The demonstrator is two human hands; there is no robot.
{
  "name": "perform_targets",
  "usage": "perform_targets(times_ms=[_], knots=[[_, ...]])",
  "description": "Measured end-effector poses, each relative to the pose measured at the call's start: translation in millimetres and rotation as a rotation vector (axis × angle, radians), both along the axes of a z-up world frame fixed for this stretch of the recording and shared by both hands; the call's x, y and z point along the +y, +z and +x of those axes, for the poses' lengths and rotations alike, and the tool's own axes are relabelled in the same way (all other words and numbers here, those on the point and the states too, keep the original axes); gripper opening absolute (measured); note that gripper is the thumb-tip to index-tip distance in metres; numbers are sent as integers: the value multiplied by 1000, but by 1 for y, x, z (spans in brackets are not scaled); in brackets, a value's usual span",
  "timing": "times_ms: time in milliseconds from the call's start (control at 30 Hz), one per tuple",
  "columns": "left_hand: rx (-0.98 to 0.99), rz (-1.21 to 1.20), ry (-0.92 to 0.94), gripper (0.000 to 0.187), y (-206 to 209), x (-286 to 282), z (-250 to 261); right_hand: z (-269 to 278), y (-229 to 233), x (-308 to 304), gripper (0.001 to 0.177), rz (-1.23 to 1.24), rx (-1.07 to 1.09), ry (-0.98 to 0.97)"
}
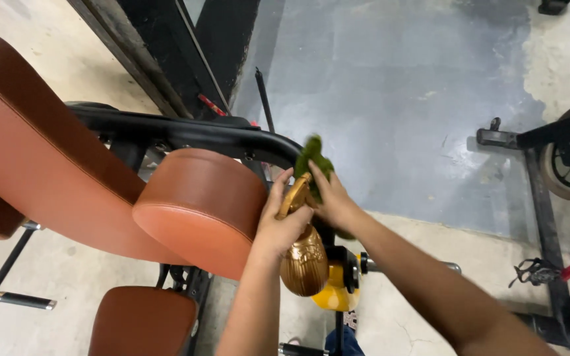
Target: The recorder is spraying a cleaning solution and wiping down parts of a gym machine.
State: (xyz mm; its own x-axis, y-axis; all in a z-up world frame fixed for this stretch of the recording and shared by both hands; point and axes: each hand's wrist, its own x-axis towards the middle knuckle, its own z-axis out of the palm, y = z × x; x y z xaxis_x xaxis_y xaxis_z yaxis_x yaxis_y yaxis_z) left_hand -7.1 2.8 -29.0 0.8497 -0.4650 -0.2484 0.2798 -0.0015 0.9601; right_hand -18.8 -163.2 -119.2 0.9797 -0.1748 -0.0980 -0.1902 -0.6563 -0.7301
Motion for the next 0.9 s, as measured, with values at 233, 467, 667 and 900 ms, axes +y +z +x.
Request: perform_targets(times_ms=[233,467,667,900], knots=[[-12,8,-75,102,8,8,-2,128,18,5,95,-329,71,87],[72,20,-43,109,25,2,9,211,-18,-22,70,256,330,136],[78,18,-43,109,12,0,13,157,-68,-51,71,1220,516,147],[41,-35,-55,109,3,-3,10,21,-210,-53,63,1712,412,-125]])
